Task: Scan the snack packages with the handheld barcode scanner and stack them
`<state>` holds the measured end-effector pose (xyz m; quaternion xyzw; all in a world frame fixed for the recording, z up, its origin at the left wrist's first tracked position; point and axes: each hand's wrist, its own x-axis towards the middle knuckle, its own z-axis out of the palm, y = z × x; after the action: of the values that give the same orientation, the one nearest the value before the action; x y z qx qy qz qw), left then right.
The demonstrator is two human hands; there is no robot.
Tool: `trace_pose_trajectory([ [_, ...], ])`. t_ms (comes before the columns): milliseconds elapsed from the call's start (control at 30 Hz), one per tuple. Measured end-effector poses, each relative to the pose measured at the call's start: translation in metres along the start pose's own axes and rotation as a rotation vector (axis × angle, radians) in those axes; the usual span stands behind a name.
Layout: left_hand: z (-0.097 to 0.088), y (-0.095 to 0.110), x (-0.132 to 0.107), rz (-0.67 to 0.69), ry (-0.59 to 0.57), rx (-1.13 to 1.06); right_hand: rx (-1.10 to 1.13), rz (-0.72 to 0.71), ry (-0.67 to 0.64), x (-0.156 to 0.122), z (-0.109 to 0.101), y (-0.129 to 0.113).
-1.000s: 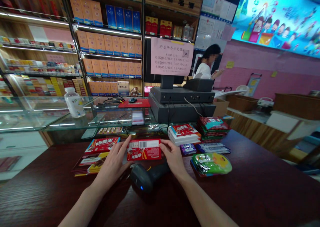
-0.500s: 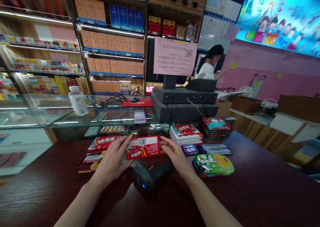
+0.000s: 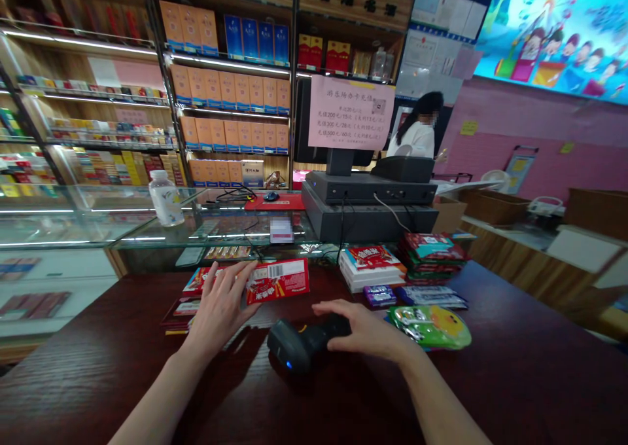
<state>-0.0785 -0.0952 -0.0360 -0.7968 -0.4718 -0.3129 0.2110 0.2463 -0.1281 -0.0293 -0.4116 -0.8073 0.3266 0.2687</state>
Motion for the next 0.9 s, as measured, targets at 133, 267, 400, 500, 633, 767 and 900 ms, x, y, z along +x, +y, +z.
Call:
trace_pose_trajectory([
  [133,0.000,-0.004,-0.001,-0.030,0.009,0.038,-0.135,-0.089,0.003,0.005,0.019,0.000],
  [267,0.001,-0.008,-0.002,-0.049,0.029,0.076,-0.250,-0.147,-0.024,0.010,0.032,-0.004],
  [400,0.002,-0.010,-0.004,-0.051,0.024,0.098,-0.321,-0.164,-0.038,0.012,0.033,-0.004],
  [500,0.002,-0.010,-0.005,-0.046,0.016,0.104,-0.339,-0.177,0.000,0.013,0.031,-0.005],
  [633,0.002,-0.009,-0.004,-0.041,0.038,0.101,-0.330,-0.157,0.103,0.013,0.026,-0.010],
  [767,0.003,-0.008,-0.004,-0.045,0.054,0.098,-0.271,-0.097,0.165,0.012,0.021,-0.014],
  [900,0.006,-0.008,-0.005,-0.040,0.053,0.122,-0.218,-0.065,0.175,0.012,0.018,-0.014],
])
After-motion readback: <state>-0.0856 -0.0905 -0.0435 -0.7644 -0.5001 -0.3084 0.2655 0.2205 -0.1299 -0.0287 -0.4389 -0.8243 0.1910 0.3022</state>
